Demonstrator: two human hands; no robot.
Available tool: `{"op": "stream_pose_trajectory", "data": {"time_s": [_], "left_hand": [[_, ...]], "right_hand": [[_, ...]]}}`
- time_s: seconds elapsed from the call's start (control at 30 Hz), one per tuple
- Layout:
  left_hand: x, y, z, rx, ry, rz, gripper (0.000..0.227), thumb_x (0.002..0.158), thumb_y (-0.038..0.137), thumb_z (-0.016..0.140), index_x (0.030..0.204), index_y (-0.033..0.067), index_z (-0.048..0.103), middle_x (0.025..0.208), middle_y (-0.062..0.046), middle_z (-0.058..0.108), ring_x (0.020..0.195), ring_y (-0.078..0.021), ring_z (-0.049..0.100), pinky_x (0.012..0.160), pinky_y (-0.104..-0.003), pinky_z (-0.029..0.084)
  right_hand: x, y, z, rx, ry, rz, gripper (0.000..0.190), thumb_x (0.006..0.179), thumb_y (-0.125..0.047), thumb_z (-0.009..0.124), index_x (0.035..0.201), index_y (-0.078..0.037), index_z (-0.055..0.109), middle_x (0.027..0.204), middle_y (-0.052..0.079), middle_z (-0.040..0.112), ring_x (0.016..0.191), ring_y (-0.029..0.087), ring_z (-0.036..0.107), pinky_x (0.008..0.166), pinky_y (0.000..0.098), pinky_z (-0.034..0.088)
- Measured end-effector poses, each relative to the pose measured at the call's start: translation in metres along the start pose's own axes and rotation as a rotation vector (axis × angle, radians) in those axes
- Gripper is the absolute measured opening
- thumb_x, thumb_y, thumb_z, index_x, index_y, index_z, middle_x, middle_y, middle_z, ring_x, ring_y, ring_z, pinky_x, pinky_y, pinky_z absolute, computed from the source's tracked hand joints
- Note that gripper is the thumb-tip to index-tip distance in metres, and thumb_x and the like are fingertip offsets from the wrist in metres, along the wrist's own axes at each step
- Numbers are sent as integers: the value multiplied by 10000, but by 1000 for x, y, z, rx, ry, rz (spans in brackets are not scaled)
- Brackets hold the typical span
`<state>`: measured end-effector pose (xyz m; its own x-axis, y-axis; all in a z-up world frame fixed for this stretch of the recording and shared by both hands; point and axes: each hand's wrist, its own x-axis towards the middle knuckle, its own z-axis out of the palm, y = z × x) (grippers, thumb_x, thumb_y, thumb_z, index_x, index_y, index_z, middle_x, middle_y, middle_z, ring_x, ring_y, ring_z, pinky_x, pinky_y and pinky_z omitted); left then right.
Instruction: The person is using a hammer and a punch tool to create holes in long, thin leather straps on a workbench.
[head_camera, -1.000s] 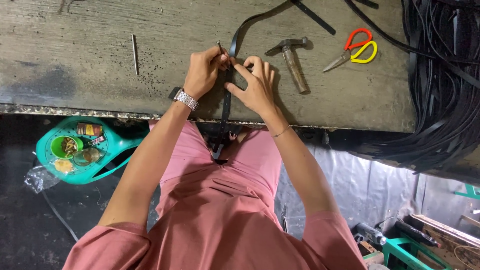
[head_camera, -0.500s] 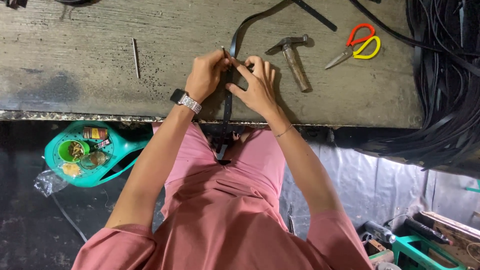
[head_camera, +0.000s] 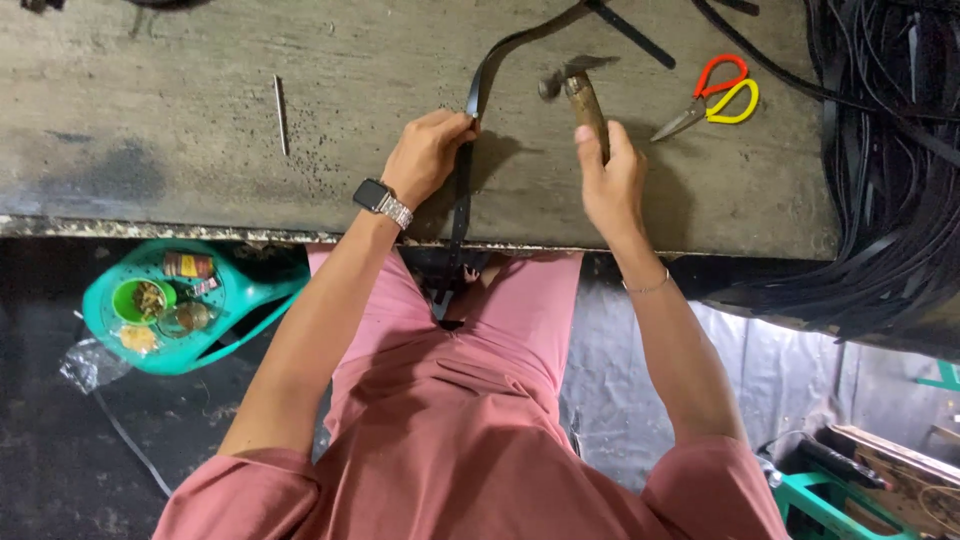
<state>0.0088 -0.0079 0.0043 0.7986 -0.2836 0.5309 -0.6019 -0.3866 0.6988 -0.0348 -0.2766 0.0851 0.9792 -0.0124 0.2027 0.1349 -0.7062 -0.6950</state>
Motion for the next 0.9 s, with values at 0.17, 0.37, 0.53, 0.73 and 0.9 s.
{"op": "stream_pose_trajectory", "data": {"time_s": [0.17,0.37,0.53,0.73,0.9], "left_hand": [[-6,-9,7,46,2,29,130,1049,131,650,922,132,623,768,-50,617,798,-290,692,743,-372,567],[-6,-5,4,70,-100,1,76,1030,17,627,967,47,597,822,-103,623,672,-292,579,554,-406,442],[-4,-3,4,77,-74,18,100,1015,-29,614,947,44,603,899,-116,686,741,-300,641,607,-402,506],[7,-4,6,79,-113,-10,80,1015,22,613,944,59,607,834,-109,651,721,-329,608,621,-426,458],[-3,-1,1,66,-109,-61,100,1056,62,613,961,41,637,924,-133,692,723,-317,642,566,-422,503]], "right_hand": [[-19,-29,13,-87,107,-232,372,1060,-483,565,898,-148,571,624,102,586,550,365,622,490,395,458],[-15,-92,-7,-91,-149,-151,442,1095,-445,501,819,-107,435,572,19,370,526,185,328,522,421,271],[-31,-34,3,216,297,-401,187,981,-122,471,888,-39,611,860,60,633,767,224,585,739,369,494],[-23,-66,0,-95,-181,-46,446,1079,-452,456,816,-93,494,664,88,715,587,329,671,629,476,462],[-14,-39,-3,-176,-31,-125,431,1094,-481,413,891,-101,438,698,69,676,676,439,594,756,500,410]]}}
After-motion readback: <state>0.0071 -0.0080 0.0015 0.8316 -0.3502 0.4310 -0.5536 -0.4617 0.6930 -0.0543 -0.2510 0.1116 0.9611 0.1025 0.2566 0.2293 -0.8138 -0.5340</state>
